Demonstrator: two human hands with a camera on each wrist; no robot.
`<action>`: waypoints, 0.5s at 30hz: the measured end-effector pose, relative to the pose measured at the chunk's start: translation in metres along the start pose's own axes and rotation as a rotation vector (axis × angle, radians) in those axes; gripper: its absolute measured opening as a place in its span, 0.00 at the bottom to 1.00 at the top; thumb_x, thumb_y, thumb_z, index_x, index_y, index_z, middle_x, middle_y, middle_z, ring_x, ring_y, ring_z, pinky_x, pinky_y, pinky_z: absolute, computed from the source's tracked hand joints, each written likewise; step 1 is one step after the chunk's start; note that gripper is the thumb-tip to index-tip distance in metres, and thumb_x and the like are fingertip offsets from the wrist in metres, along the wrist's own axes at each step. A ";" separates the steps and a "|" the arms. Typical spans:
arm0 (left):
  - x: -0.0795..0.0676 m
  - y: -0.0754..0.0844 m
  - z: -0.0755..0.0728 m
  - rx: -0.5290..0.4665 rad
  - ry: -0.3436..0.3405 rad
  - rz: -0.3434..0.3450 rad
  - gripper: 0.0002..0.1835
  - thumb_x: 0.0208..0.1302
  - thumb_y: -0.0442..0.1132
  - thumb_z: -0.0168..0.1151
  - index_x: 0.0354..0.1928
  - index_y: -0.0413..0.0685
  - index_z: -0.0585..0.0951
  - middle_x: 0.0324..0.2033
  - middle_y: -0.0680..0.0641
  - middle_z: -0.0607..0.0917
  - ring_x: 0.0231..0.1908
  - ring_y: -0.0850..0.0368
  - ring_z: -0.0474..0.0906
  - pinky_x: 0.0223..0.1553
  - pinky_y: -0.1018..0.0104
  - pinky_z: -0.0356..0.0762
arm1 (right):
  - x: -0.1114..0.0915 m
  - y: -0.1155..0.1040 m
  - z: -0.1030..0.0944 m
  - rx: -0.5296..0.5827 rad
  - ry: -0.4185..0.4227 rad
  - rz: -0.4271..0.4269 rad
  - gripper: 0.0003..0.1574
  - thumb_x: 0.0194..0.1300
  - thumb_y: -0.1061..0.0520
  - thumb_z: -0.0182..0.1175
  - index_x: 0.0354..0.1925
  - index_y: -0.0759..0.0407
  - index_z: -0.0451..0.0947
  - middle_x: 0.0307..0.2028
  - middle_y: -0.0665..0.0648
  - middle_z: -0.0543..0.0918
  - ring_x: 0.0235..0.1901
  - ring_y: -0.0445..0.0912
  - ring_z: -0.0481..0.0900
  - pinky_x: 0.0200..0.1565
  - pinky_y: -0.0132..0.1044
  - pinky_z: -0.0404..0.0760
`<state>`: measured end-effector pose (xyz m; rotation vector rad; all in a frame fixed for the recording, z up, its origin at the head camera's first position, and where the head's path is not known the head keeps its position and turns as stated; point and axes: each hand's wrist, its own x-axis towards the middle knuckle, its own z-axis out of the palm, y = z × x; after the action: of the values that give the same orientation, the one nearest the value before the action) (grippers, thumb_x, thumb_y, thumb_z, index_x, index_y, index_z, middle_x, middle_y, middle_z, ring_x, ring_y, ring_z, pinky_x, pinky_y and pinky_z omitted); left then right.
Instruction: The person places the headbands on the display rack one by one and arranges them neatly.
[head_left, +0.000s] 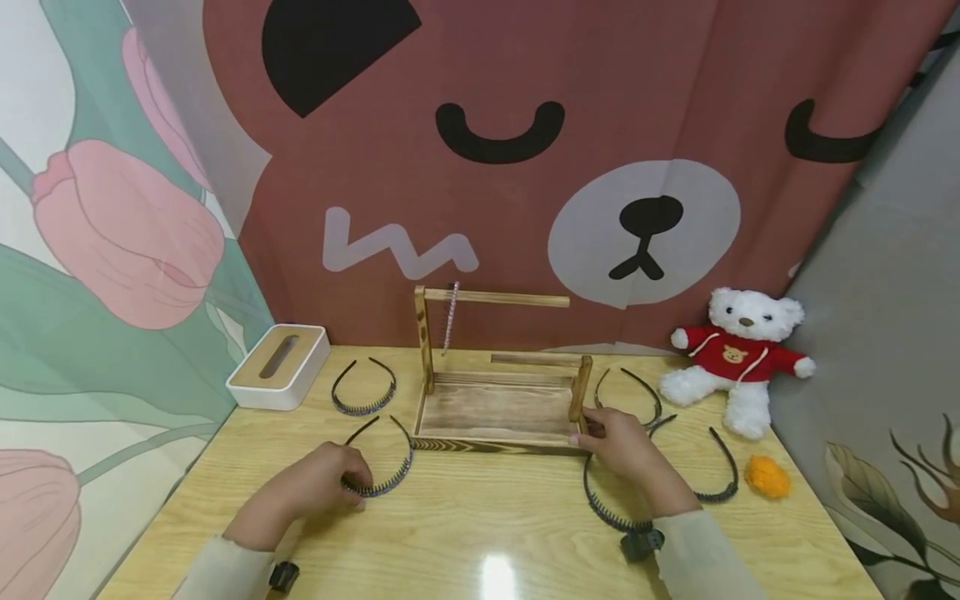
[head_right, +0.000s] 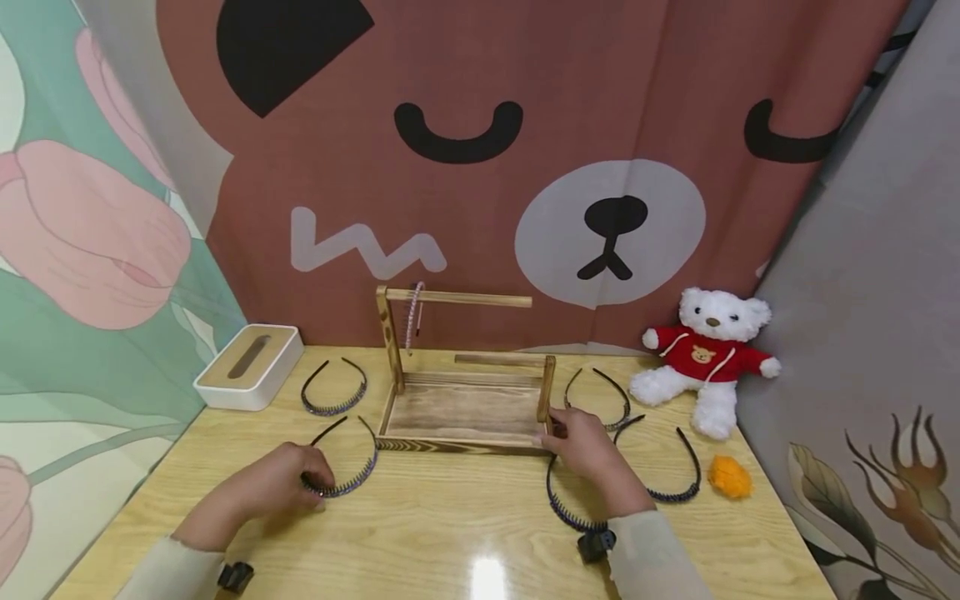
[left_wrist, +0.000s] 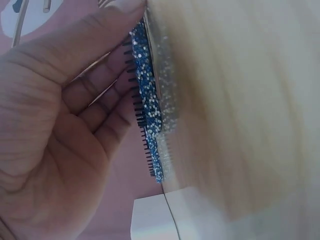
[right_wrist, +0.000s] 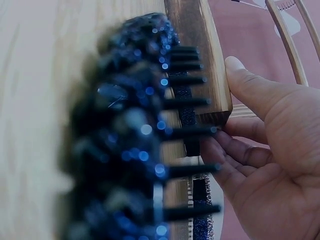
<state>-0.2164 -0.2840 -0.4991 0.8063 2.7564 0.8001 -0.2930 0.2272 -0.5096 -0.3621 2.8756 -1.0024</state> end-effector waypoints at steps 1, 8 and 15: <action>0.000 0.000 0.001 -0.006 -0.005 -0.003 0.10 0.55 0.37 0.86 0.36 0.57 0.93 0.35 0.63 0.89 0.38 0.70 0.82 0.42 0.66 0.87 | 0.000 0.000 0.000 -0.001 -0.004 0.000 0.43 0.74 0.48 0.74 0.74 0.71 0.74 0.60 0.71 0.87 0.57 0.61 0.90 0.56 0.54 0.91; -0.005 0.002 0.001 -0.069 -0.032 -0.009 0.09 0.59 0.36 0.84 0.33 0.59 0.91 0.31 0.66 0.86 0.33 0.74 0.79 0.36 0.70 0.84 | -0.003 -0.002 0.000 0.004 -0.016 0.004 0.45 0.74 0.45 0.73 0.75 0.70 0.74 0.61 0.69 0.87 0.58 0.60 0.89 0.57 0.55 0.89; -0.010 0.019 -0.023 -0.096 -0.029 0.060 0.07 0.71 0.38 0.76 0.38 0.60 0.86 0.34 0.65 0.84 0.35 0.72 0.77 0.38 0.69 0.82 | -0.002 -0.001 0.000 -0.004 -0.008 -0.004 0.44 0.74 0.46 0.73 0.76 0.68 0.73 0.60 0.68 0.87 0.57 0.59 0.89 0.58 0.56 0.89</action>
<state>-0.2058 -0.2861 -0.4690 0.8781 2.6575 0.9163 -0.2910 0.2267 -0.5091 -0.3714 2.8718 -0.9935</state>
